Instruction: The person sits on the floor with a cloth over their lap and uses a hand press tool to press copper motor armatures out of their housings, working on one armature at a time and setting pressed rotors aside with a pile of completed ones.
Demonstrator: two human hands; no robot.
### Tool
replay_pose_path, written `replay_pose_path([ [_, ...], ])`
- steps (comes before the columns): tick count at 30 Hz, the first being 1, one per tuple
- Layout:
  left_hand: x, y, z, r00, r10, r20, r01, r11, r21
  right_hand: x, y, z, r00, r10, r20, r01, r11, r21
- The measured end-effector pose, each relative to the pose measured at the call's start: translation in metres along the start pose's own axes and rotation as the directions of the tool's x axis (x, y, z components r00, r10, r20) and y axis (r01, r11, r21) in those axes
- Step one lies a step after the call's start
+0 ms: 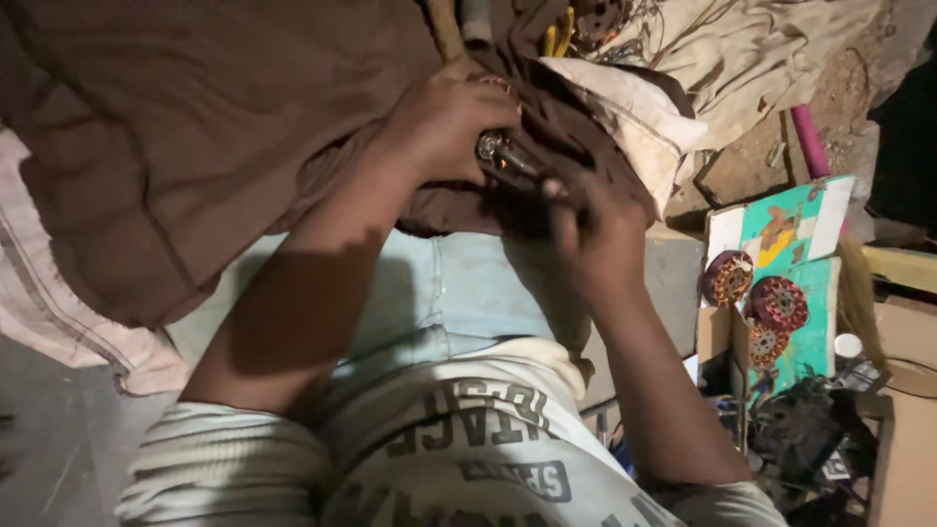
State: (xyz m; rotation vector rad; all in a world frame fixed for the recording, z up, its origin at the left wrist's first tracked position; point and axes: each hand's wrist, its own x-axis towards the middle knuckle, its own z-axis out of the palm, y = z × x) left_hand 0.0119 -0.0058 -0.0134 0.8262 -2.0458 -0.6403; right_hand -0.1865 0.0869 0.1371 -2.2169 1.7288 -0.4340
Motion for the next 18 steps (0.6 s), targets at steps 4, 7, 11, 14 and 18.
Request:
replay_pose_path([
  [4,0.003,-0.005,0.002,0.998,0.025,0.052,-0.024,0.999,-0.024,0.011,0.001,-0.018,0.919,-0.378,0.114,0.395,0.876,-0.277],
  [7,0.005,-0.006,0.006,0.996,-0.053,0.078,0.052,0.999,0.013,0.005,0.008,-0.031,0.953,-0.296,0.071,0.304,0.909,-0.287],
  [11,0.005,-0.004,0.007,0.995,-0.066,0.077,0.061,0.996,0.067,-0.032,0.019,-0.029,0.976,0.211,-0.046,-0.186,0.930,0.318],
  [14,0.004,-0.003,0.005,0.999,0.010,0.038,-0.012,0.998,0.057,-0.039,0.029,-0.015,0.812,0.521,0.262,-0.543,0.510,0.667],
  [18,0.004,0.004,0.003,0.979,-0.157,0.132,0.160,0.987,-0.011,-0.031,0.021,-0.014,0.811,0.520,0.270,-0.573,0.607,0.551],
])
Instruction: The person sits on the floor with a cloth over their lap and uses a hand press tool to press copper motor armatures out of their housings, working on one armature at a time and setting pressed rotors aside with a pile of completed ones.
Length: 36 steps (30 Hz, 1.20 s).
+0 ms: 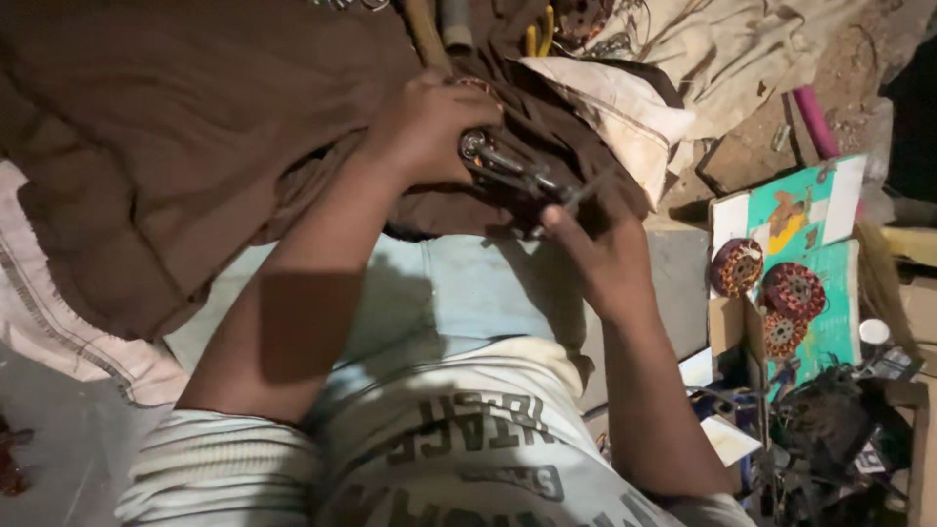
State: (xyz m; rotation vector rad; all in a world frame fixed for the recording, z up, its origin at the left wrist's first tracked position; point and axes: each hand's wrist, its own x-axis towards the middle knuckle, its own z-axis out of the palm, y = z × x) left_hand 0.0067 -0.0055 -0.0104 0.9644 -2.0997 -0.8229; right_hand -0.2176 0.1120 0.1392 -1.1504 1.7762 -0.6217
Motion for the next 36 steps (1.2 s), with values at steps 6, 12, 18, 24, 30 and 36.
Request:
replay_pose_path([
  [6,0.001,0.006,-0.003,0.992,0.104,-0.070,-0.100,0.993,0.062,-0.003,-0.031,-0.014,0.473,-0.839,0.268,0.580,0.068,-0.812],
  [12,0.002,0.005,-0.003,0.996,0.091,-0.007,-0.090,0.992,0.089,0.009,-0.009,-0.024,0.991,0.119,-0.067,-0.114,0.990,0.079],
  [18,0.001,0.004,0.002,1.000,0.006,-0.009,-0.005,0.994,0.111,0.013,0.004,-0.009,0.871,-0.435,0.229,0.492,0.771,-0.404],
  [24,0.001,0.003,0.003,0.991,0.091,-0.100,-0.084,0.994,0.069,0.022,-0.027,-0.010,0.811,-0.468,0.351,0.584,0.692,-0.424],
  [30,0.001,0.005,0.001,0.971,0.159,-0.178,-0.134,0.980,0.144,0.028,-0.039,0.014,0.890,-0.431,0.152,0.447,0.755,-0.479],
  [36,0.003,0.004,-0.003,0.970,0.205,-0.130,-0.207,0.978,-0.003,0.046,-0.002,0.015,0.949,-0.009,0.317,-0.041,0.988,0.150],
])
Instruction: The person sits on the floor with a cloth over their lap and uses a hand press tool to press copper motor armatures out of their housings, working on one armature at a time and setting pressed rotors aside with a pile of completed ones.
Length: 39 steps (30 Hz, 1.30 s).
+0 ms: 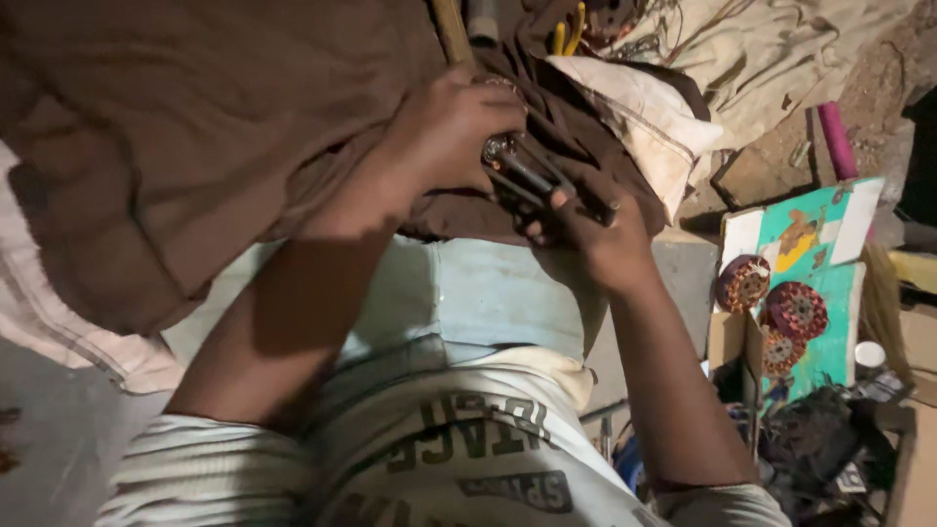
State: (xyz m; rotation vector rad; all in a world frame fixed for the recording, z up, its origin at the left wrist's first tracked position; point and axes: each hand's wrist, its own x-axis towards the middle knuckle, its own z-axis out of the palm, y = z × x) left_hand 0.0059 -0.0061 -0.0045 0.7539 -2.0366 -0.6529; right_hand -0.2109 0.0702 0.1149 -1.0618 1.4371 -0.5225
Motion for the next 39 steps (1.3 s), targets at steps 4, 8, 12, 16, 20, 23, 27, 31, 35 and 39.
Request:
replay_pose_path([
  [4,0.000,-0.001,0.000,0.999,-0.043,0.003,0.043,0.996,0.082,0.001,0.035,-0.006,0.997,-0.062,-0.054,0.064,0.997,0.051],
  [8,-0.001,-0.004,-0.001,0.998,-0.053,0.025,0.052,0.997,0.058,0.006,0.038,-0.008,0.997,-0.065,-0.029,0.068,0.993,0.098],
  [12,-0.003,-0.004,0.001,0.999,-0.033,-0.023,0.035,0.994,0.106,0.002,0.013,0.006,0.982,0.065,-0.175,-0.049,0.994,0.094],
  [16,-0.006,-0.003,0.004,1.000,-0.013,-0.005,0.013,0.994,0.105,0.002,-0.022,0.018,0.979,-0.157,-0.133,0.108,0.943,-0.315],
  [20,-0.006,-0.004,0.005,0.999,-0.037,-0.017,0.039,0.988,0.149,0.007,-0.048,0.019,0.979,-0.156,-0.134,0.035,0.767,-0.640],
  [23,-0.005,-0.005,0.006,0.999,0.008,-0.051,-0.003,0.996,0.084,0.009,-0.055,0.016,0.986,-0.123,-0.112,0.045,0.844,-0.535],
  [27,-0.006,-0.005,0.006,0.998,-0.069,-0.002,0.069,0.996,0.060,0.005,-0.046,0.012,0.969,0.141,-0.202,-0.201,0.926,-0.320],
  [31,-0.006,-0.007,0.004,1.000,-0.028,0.007,0.027,0.998,0.054,0.002,-0.029,0.011,0.970,0.125,-0.207,-0.158,0.975,-0.154],
  [35,-0.004,-0.006,0.003,0.998,-0.066,0.020,0.065,0.997,0.049,-0.012,-0.029,0.002,0.976,0.011,-0.218,-0.022,0.998,-0.051],
  [39,-0.006,-0.005,0.003,0.978,-0.176,0.115,0.177,0.984,0.004,-0.044,-0.042,-0.011,0.982,-0.080,-0.170,0.052,0.985,-0.162],
])
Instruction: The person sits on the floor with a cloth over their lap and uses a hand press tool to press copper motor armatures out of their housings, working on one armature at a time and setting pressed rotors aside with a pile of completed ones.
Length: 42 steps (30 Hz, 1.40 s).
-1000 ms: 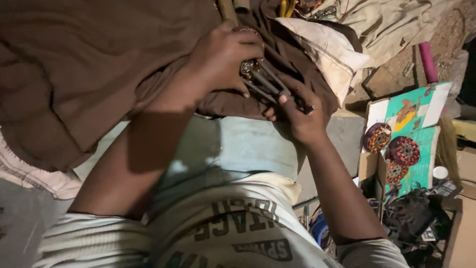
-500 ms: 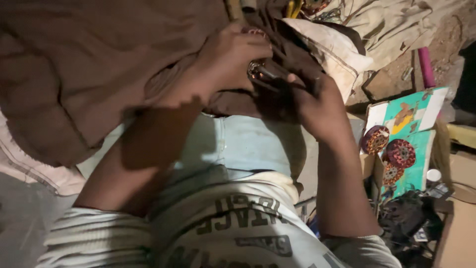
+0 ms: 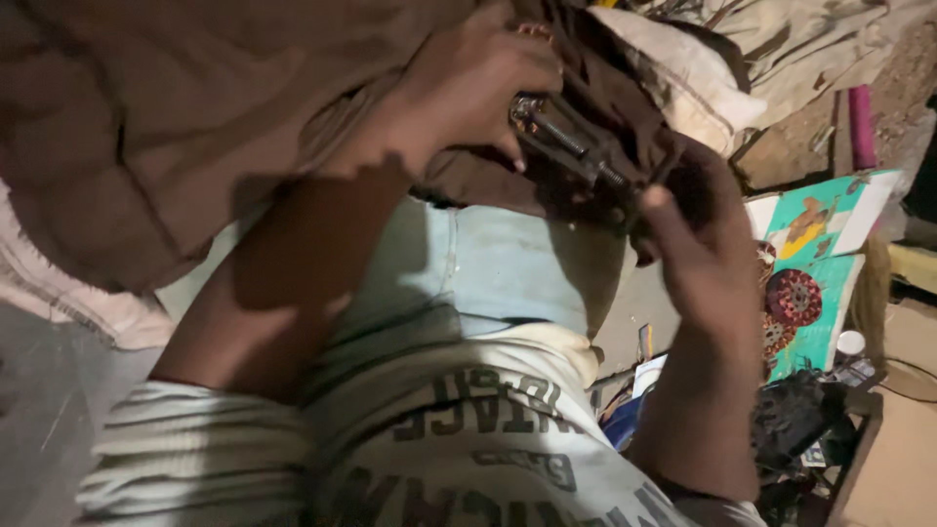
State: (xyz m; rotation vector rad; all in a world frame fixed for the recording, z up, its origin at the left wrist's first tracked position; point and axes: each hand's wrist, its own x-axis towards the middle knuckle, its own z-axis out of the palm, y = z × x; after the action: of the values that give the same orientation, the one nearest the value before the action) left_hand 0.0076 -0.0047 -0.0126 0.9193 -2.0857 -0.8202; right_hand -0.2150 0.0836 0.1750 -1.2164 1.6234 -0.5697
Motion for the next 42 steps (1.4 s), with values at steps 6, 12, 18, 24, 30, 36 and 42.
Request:
replay_pose_path([
  [6,-0.001,-0.006,0.002,0.987,0.131,-0.094,-0.131,0.991,0.010,0.005,0.019,0.007,0.989,0.013,-0.145,-0.022,0.998,-0.065],
  [12,-0.002,-0.008,0.001,0.992,0.101,-0.078,-0.099,0.995,0.032,0.009,0.019,0.009,0.985,0.172,-0.030,-0.112,0.755,0.646],
  [18,0.002,-0.007,-0.002,0.985,0.154,-0.082,-0.152,0.988,0.025,-0.012,-0.019,0.000,0.717,-0.626,0.305,0.602,0.337,-0.724],
  [24,0.001,-0.005,-0.002,0.988,0.135,-0.075,-0.131,0.990,0.052,0.003,0.004,0.015,0.963,0.087,-0.254,-0.044,0.985,0.169],
  [30,0.000,-0.007,0.002,0.998,0.051,-0.040,-0.050,0.999,0.018,-0.003,0.014,-0.005,0.903,-0.425,-0.069,0.342,0.805,-0.485],
  [36,0.000,-0.007,0.003,0.989,0.112,-0.095,-0.105,0.991,0.080,0.000,0.014,0.017,0.951,-0.289,-0.109,0.246,0.922,-0.297],
  [42,0.001,-0.007,0.001,0.990,0.122,-0.072,-0.117,0.991,0.070,-0.002,0.001,0.000,0.851,-0.522,0.065,0.460,0.678,-0.574],
])
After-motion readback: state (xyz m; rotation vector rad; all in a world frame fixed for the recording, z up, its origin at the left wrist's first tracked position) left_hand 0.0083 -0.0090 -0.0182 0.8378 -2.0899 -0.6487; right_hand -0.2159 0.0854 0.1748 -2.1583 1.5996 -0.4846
